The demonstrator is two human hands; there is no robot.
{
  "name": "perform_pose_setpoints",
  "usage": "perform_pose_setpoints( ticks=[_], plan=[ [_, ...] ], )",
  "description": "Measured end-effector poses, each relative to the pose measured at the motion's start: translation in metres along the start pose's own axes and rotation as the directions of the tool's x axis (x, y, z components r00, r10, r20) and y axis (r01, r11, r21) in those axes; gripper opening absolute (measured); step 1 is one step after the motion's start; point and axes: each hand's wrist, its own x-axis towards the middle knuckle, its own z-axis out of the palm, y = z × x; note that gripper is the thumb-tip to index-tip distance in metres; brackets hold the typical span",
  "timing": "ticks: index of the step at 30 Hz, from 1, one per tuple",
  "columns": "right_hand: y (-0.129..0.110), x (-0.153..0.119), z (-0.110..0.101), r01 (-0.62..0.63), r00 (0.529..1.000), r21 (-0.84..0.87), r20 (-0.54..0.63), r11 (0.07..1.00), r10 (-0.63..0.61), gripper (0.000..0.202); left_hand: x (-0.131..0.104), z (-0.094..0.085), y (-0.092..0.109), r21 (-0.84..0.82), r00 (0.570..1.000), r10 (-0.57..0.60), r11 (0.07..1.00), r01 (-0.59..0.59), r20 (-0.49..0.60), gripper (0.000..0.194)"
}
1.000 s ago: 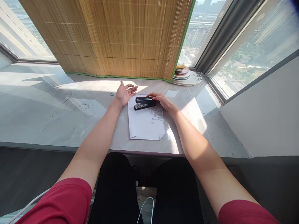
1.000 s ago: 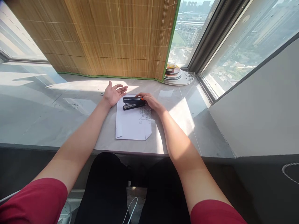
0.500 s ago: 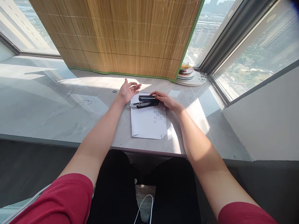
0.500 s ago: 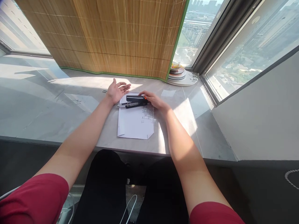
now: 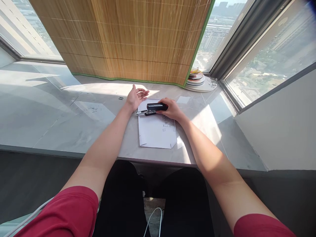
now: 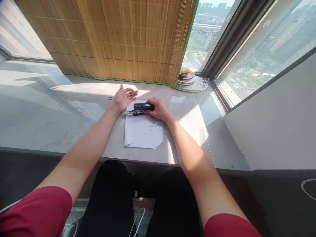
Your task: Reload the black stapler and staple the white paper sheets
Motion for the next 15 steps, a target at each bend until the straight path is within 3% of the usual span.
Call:
perform_pose_setpoints(
  ticks=[2, 5, 7, 11, 15],
  plan=[
    [0.0, 0.0, 0.0, -0.015, 0.992, -0.011, -0.122, 1.0, 0.014, 0.03, 0.001, 0.001, -0.003, 0.016, 0.999, 0.029, 0.999, -0.028, -0.027, 0.054],
    [0.0, 0.001, -0.007, -0.073, 0.94, -0.053, -0.338, 0.996, 0.051, 0.023, 0.0, 0.005, -0.006, 0.069, 0.991, 0.087, 0.994, -0.081, -0.102, 0.044],
    [-0.001, 0.001, -0.012, -0.108, 0.91, -0.085, -0.41, 0.991, 0.064, 0.019, -0.002, 0.008, -0.007, 0.105, 0.987, 0.11, 0.99, -0.098, -0.113, 0.038],
    [-0.003, 0.0, -0.014, -0.107, 0.897, -0.144, -0.44, 0.984, 0.033, 0.023, -0.007, 0.013, -0.005, 0.111, 0.998, 0.043, 0.993, -0.037, -0.054, 0.036],
    [-0.004, -0.001, -0.011, -0.042, 0.921, -0.284, -0.384, 0.958, -0.074, 0.041, -0.009, 0.015, -0.002, 0.082, 0.998, -0.048, 0.996, 0.046, 0.028, 0.045]
  ],
)
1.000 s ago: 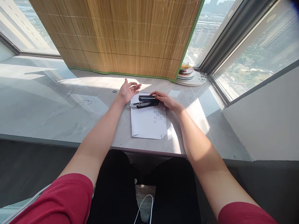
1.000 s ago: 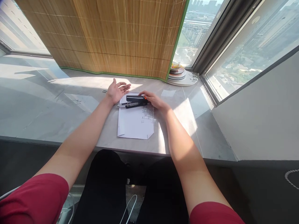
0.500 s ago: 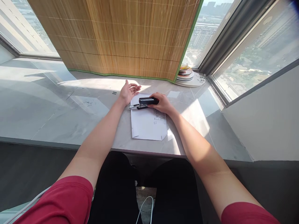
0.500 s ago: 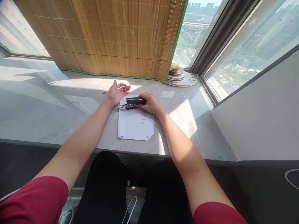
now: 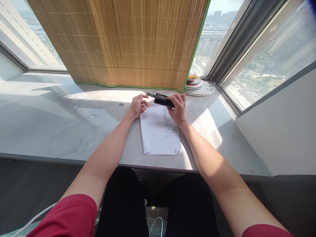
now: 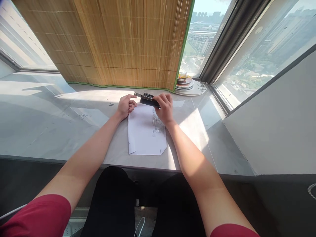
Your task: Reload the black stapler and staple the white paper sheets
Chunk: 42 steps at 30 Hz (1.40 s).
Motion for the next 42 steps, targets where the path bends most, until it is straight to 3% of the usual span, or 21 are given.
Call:
perform_pose_setpoints(
  ticks=[6, 10, 22, 31, 33, 36, 39, 42],
  plan=[
    [0.0, -0.002, 0.002, 0.085, 0.996, -0.063, -0.006, 0.994, -0.086, 0.045, 0.0, -0.001, 0.006, -0.023, 0.979, -0.13, 0.99, 0.136, 0.154, 0.077],
    [0.0, -0.003, 0.003, 0.116, 0.993, -0.055, 0.02, 0.992, -0.115, 0.041, 0.001, -0.001, 0.009, -0.061, 0.966, -0.182, 0.979, 0.196, 0.182, 0.09],
    [-0.008, -0.001, 0.002, 0.16, 0.981, -0.044, 0.116, 0.986, -0.154, 0.032, 0.001, -0.001, 0.009, -0.095, 0.952, -0.243, 0.96, 0.263, 0.184, 0.087],
    [-0.009, -0.002, 0.003, 0.099, 0.995, -0.095, 0.036, 0.991, -0.096, 0.038, 0.001, 0.0, 0.008, -0.132, 0.943, -0.26, 0.948, 0.29, 0.207, 0.074],
    [-0.008, -0.001, 0.003, 0.018, 0.999, -0.037, -0.047, 0.999, -0.02, 0.032, 0.0, 0.001, 0.01, -0.162, 0.947, -0.249, 0.945, 0.284, 0.205, 0.068],
    [-0.005, 0.001, 0.001, -0.102, 0.986, 0.193, -0.108, 0.976, 0.124, 0.024, -0.002, 0.002, 0.012, -0.225, 0.959, -0.212, 0.941, 0.252, 0.188, 0.052],
    [0.0, 0.001, -0.005, -0.187, 0.981, 0.463, 0.039, 0.866, 0.191, 0.033, -0.002, 0.003, 0.011, -0.252, 0.966, -0.189, 0.94, 0.229, 0.175, 0.026],
    [0.001, 0.001, -0.01, -0.257, 0.958, 0.587, 0.262, 0.768, 0.12, 0.041, -0.002, 0.004, 0.007, -0.219, 0.976, -0.159, 0.957, 0.189, 0.146, 0.009]
  ],
)
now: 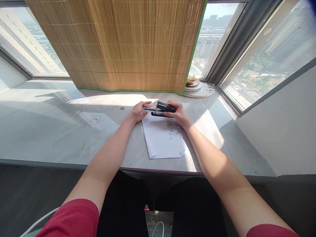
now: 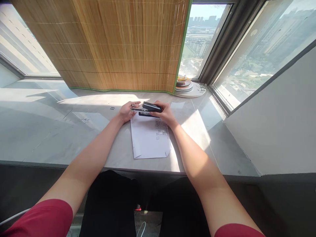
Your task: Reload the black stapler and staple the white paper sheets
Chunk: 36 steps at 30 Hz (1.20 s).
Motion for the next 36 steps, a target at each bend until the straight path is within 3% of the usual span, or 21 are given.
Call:
perform_pose_setpoints(
  ticks=[5, 10, 13, 17, 20, 25, 29, 36],
  plan=[
    [-0.002, 0.001, 0.0, -0.029, 0.948, 0.018, 0.317, 0.999, 0.022, 0.043, -0.003, 0.003, -0.005, 0.12, 0.996, 0.085, 0.989, -0.089, 0.037, 0.009],
    [0.001, 0.003, 0.002, -0.024, 0.907, -0.011, 0.421, 1.0, 0.027, 0.046, -0.005, 0.006, -0.008, 0.17, 0.992, 0.061, 0.982, -0.08, 0.113, 0.011],
    [-0.001, 0.002, 0.004, -0.037, 0.919, 0.005, 0.393, 0.999, 0.032, 0.049, -0.005, 0.006, -0.011, 0.168, 0.983, 0.025, 0.984, -0.057, 0.183, 0.014],
    [-0.004, 0.002, 0.006, 0.007, 0.977, 0.012, 0.213, 1.0, -0.01, 0.055, -0.005, 0.003, -0.013, 0.174, 0.969, 0.043, 0.981, -0.087, 0.244, 0.017],
    [-0.004, 0.002, 0.006, 0.077, 0.989, -0.083, 0.134, 0.994, -0.065, 0.054, -0.002, -0.001, -0.015, 0.214, 0.95, 0.062, 0.968, -0.132, 0.306, 0.028],
    [0.0, 0.004, 0.008, 0.168, 0.947, -0.161, 0.3, 0.973, -0.114, 0.049, 0.0, -0.006, -0.018, 0.245, 0.894, 0.146, 0.932, -0.268, 0.424, 0.054],
    [0.004, 0.005, 0.01, 0.185, 0.923, -0.153, 0.367, 0.971, -0.118, 0.049, -0.002, -0.002, -0.017, 0.249, 0.856, 0.149, 0.919, -0.305, 0.495, 0.059],
    [-0.006, 0.005, 0.013, 0.16, 0.933, -0.144, 0.345, 0.977, -0.102, 0.047, -0.008, 0.005, -0.015, 0.31, 0.861, 0.161, 0.888, -0.339, 0.482, 0.059]
  ],
)
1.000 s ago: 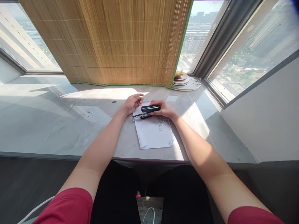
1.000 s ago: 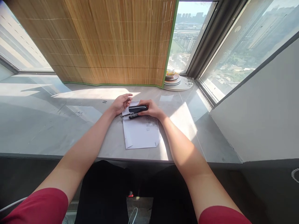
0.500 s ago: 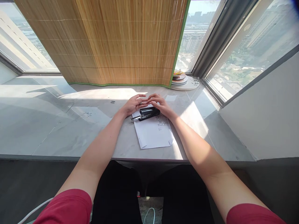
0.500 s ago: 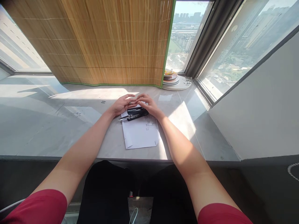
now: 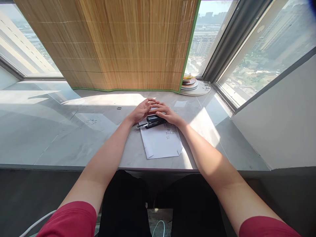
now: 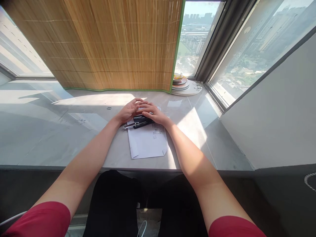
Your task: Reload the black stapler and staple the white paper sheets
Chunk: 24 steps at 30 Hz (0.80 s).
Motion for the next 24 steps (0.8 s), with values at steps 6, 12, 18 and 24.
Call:
perform_pose_setpoints(
  ticks=[6, 12, 18, 24],
  plan=[
    [0.012, -0.004, -0.013, -0.203, 0.91, -0.005, -0.371, 0.979, 0.187, 0.052, 0.006, -0.004, -0.004, 0.093, 0.967, 0.061, 0.995, -0.039, -0.246, 0.052],
    [0.031, -0.016, -0.025, -0.777, 0.538, -0.222, -0.72, 0.589, 0.438, 0.046, 0.002, -0.021, -0.006, 0.615, 0.724, 0.322, 0.769, 0.176, -0.61, 0.029],
    [0.032, -0.023, -0.023, -0.888, 0.439, -0.255, -0.718, 0.382, 0.54, 0.052, -0.023, -0.052, 0.006, 0.594, 0.377, 0.488, 0.437, 0.676, -0.788, 0.025],
    [0.031, -0.019, -0.023, -0.854, 0.46, -0.237, -0.758, 0.462, 0.462, 0.045, -0.033, -0.067, 0.004, 0.438, 0.364, 0.268, 0.309, 0.844, -0.892, 0.027]
  ],
)
